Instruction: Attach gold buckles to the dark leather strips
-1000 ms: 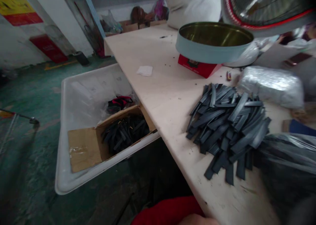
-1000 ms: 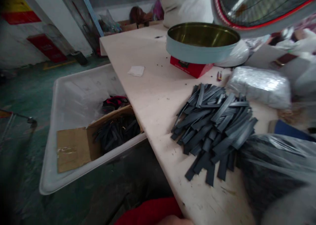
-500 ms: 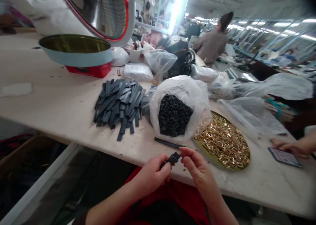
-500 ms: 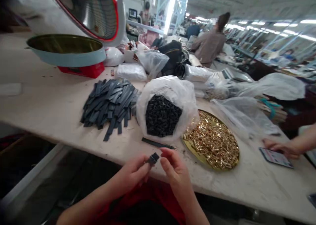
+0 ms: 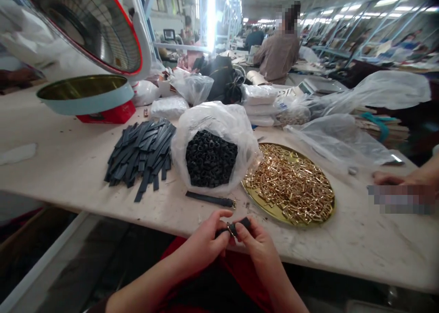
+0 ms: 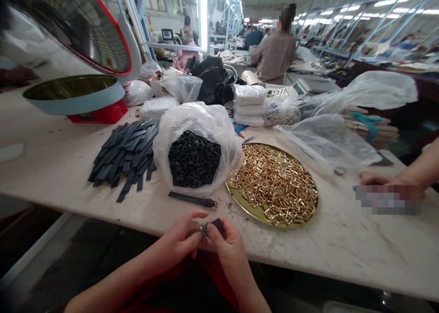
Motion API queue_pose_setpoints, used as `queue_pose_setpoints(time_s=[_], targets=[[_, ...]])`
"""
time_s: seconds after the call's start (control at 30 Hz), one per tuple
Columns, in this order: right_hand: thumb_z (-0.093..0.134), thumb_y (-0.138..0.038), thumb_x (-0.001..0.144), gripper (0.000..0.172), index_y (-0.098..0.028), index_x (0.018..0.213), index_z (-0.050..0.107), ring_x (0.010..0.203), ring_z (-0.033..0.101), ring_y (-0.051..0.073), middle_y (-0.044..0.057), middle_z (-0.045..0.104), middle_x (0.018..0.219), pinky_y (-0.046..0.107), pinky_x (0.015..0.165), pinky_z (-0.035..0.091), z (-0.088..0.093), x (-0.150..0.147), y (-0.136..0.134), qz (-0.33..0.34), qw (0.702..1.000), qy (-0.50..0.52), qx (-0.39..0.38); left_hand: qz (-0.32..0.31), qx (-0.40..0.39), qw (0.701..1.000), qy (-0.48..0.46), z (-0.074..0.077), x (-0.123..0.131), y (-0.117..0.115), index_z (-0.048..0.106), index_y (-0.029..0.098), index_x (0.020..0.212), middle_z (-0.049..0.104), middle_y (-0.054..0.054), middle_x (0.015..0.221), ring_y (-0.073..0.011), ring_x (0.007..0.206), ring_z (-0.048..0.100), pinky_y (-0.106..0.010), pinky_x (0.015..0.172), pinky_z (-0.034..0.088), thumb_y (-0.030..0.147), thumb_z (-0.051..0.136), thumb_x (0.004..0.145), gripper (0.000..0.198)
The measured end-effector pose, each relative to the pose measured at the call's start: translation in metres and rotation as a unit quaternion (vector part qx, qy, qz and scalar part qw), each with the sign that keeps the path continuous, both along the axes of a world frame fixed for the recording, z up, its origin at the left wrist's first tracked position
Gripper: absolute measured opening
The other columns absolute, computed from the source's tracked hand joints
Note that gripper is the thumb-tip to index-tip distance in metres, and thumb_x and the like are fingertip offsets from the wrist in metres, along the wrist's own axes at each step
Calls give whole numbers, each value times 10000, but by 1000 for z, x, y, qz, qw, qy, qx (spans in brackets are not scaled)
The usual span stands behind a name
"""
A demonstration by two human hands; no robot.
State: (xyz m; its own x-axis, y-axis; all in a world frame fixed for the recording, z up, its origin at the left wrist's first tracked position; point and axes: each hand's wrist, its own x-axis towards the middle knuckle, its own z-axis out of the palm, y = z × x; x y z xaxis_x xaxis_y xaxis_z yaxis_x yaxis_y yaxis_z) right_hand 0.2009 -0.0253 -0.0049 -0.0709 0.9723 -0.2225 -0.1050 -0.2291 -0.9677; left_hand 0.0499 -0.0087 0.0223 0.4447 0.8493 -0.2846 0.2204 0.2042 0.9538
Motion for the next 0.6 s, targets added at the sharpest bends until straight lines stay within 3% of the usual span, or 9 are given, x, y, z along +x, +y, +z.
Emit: queue_pose_setpoints(time_s=[0.13,0.2,0.27,0.4,0.5,0.6], targets=[[447,-544,837,408,-175,793,616,701,495,147,11,564,697,261,681,391,-4,6,-2,-27,999,17,32,28,4,999,46,-10,4,7,385,170,1070,583,23,706,-113,581,518,-234,581,397,222,474,783,305],[388,-548,861,454,-169,773,622,686,495,141,20,570,704,259,672,397,-8,8,-3,-34,997,68,0,46,17,997,66,-15,4,7,394,180,1010,590,24,710,-128,635,538,-238,607,394,245,520,771,278],[516,-502,819,337,-178,820,608,688,512,133,13,590,752,249,663,407,-12,7,-4,-26,990,123,-63,60,35,994,86,-16,2,6,410,185,926,577,26,725,-136,677,542,-241,627,395,275,550,762,234],[643,-385,764,311,-206,1002,554,748,547,130,2,596,811,248,705,433,-16,-2,-6,55,961,237,-127,45,61,985,156,-12,-4,3,446,183,794,555,26,719,-138,672,522,-240,604,370,333,550,769,184],[650,-356,764,213,-180,851,568,631,511,103,-15,554,668,214,617,420,-15,-7,-8,98,942,283,-151,25,60,973,220,-8,-10,0,488,186,799,574,24,692,-143,634,513,-246,562,331,352,547,768,179],[714,-343,699,257,-165,796,555,603,491,94,-7,551,676,200,580,400,-14,-11,-8,126,923,312,-186,20,60,970,234,-9,-14,-5,514,190,810,592,19,713,-146,643,523,-247,563,326,354,545,769,172]])
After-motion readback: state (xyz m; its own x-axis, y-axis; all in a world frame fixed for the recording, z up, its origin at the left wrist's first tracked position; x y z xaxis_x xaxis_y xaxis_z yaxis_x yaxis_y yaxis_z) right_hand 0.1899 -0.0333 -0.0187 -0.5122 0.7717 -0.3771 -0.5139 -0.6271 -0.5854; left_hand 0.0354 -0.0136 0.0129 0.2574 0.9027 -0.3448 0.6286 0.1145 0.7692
